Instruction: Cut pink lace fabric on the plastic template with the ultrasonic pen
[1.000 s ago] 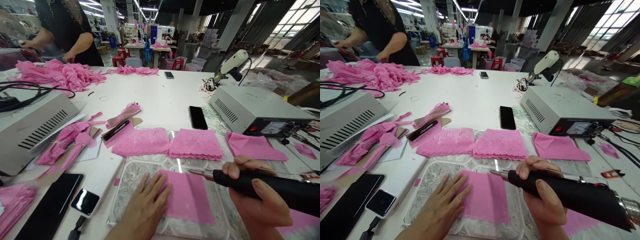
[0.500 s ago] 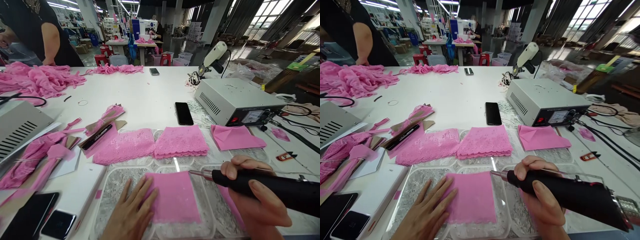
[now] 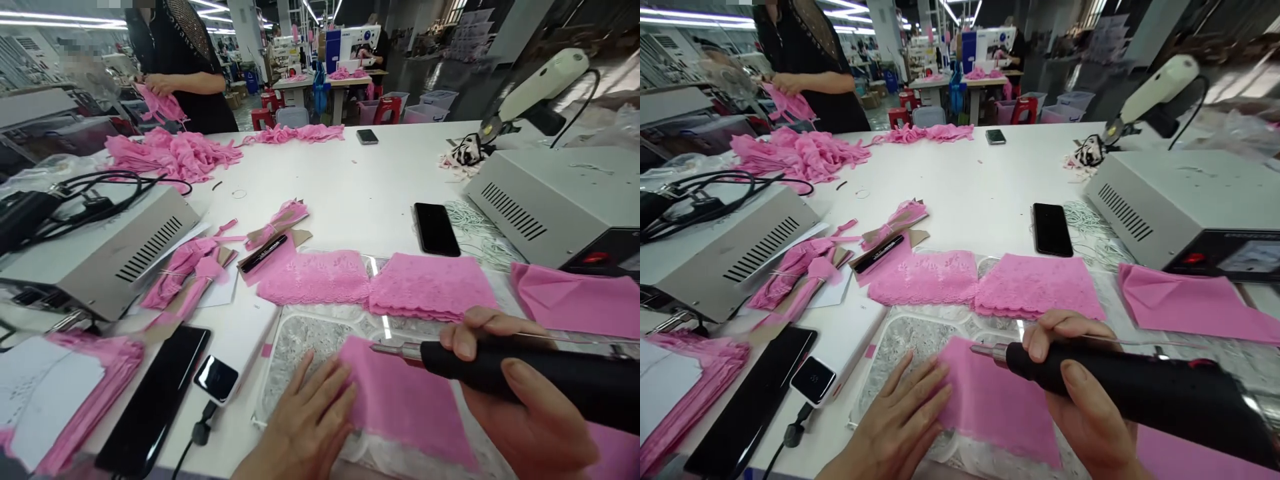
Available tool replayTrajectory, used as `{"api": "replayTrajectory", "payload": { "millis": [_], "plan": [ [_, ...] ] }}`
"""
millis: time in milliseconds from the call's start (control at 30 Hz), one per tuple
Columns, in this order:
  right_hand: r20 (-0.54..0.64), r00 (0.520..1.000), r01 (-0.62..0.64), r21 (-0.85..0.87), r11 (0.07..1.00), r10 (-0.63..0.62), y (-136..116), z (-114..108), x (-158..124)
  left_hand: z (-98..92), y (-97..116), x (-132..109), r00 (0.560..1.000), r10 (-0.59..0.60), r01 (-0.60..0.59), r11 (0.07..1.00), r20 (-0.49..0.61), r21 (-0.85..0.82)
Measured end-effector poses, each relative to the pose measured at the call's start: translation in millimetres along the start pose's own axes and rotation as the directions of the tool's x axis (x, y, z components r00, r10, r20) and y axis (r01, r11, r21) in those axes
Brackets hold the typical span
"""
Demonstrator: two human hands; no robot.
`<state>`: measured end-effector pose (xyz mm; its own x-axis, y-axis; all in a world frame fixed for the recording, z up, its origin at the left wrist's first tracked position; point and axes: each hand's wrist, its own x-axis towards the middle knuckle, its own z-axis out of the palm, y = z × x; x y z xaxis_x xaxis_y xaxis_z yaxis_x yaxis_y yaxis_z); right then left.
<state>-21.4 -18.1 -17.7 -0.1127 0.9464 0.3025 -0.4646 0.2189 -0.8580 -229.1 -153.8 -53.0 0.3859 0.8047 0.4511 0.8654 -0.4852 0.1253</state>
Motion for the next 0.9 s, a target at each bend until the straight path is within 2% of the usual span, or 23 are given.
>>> {"api": "replayTrajectory", "payload": {
  "millis": [67,233,433,900],
  "plan": [
    [0.038,0.999,0.004,0.007,1.0,-0.004,5.3,7.1,0.7,3.5,-0.8,-2.5,1.0,0.006,-0.006,1.0,0.002,-0.005],
    [0.045,0.999,0.029,-0.044,0.999,-0.027,13.4,18.0,2.9,9.0,-3.8,-5.9,0.999,0.023,-0.024,0.999,-0.023,-0.03],
    [0.047,0.998,0.041,-0.077,0.996,-0.037,16.9,19.4,2.6,9.3,-4.6,-8.8,0.996,-0.007,0.0,0.997,-0.088,-0.079],
    [0.098,0.994,0.063,-0.084,0.994,-0.055,16.8,22.7,1.3,12.3,-5.7,-9.6,0.995,0.011,-0.016,0.998,-0.097,-0.054]
  ]
}}
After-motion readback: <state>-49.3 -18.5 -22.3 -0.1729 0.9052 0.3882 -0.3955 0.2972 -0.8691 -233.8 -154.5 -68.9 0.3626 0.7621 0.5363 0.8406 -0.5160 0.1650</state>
